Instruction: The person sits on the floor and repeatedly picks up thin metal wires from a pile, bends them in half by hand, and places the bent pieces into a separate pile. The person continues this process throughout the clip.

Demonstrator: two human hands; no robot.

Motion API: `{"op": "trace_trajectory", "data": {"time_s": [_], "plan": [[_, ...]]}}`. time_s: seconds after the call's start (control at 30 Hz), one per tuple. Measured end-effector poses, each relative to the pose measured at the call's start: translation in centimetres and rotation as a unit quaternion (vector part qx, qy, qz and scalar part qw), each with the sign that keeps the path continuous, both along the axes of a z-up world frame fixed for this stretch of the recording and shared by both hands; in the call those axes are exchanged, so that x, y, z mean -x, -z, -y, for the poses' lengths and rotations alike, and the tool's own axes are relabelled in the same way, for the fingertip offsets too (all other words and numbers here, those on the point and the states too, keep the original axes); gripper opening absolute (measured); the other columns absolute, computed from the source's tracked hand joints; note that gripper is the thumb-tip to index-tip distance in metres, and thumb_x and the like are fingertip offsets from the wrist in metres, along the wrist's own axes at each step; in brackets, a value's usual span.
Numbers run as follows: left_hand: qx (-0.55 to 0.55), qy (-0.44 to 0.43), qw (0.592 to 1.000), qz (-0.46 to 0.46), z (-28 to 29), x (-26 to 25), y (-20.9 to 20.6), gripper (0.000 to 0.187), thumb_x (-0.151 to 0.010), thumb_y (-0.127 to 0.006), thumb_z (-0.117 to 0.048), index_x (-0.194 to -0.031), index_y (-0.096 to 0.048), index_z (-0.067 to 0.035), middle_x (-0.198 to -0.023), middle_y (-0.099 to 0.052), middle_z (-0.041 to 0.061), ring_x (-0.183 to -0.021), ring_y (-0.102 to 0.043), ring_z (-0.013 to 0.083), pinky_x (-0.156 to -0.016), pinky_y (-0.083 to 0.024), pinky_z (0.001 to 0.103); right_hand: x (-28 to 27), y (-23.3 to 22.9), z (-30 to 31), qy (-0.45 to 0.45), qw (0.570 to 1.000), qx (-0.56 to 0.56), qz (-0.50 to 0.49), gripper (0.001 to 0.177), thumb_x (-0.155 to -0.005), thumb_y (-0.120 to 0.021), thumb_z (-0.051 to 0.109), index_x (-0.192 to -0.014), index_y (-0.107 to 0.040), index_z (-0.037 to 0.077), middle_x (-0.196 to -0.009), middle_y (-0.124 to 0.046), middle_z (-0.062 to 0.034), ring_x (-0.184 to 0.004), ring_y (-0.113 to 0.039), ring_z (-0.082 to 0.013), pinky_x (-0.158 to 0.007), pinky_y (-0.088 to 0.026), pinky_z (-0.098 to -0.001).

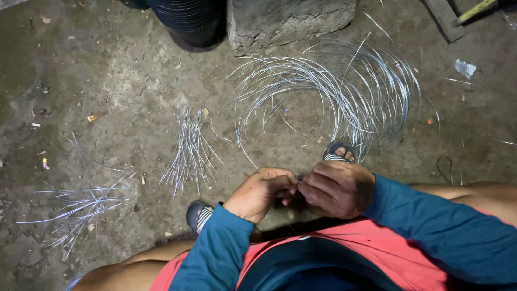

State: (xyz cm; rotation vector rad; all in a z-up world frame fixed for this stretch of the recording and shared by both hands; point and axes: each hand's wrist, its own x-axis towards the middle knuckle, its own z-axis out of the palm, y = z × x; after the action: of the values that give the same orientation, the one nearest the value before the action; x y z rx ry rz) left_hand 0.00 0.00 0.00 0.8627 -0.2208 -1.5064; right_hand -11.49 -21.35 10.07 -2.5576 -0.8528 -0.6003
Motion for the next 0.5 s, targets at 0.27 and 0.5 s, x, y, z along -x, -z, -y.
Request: {"op": "trace_trajectory", "data": {"time_s": [0.27, 0.5], "plan": [[-0.12, -0.068, 0.915, 0.38, 2.2, 0.2, -4.4, 0.031, -0.099, -0.067, -0.015, -0.13, -0.06, -0.011, -0.085, -0.064, 0.004, -0.069, -0.057, 0.0149, -0.066, -0.05, 0.029, -2.1, 0.7, 1.5, 0.032, 0.992, -0.065, -0.1, 0.012, -0.087, -0.073, 0.009, -0.095, -0.069, 0.001, -0.08, -0.062, -0.0093, -0.071, -0.063, -0.0251, -0.059, -0.052, -0.0378], [0.042, -0.207, 0.668, 0.713, 2.4, -0.6, -7.2, 0.006, -0.097, -0.071, -0.015, -0.1, -0.068, -0.011, -0.106, -0.064, 0.019, -0.092, -0.063, 0.0367, -0.082, -0.05, 0.038, -1.1, 1.8, 2.1, 0.173, 0.872, -0.337, -0.31, 0.008, -0.092, -0.071, 0.012, -0.094, -0.071, 0.004, -0.084, -0.07, -0.002, -0.074, -0.068, -0.0134, -0.065, -0.053, -0.0273]]}}
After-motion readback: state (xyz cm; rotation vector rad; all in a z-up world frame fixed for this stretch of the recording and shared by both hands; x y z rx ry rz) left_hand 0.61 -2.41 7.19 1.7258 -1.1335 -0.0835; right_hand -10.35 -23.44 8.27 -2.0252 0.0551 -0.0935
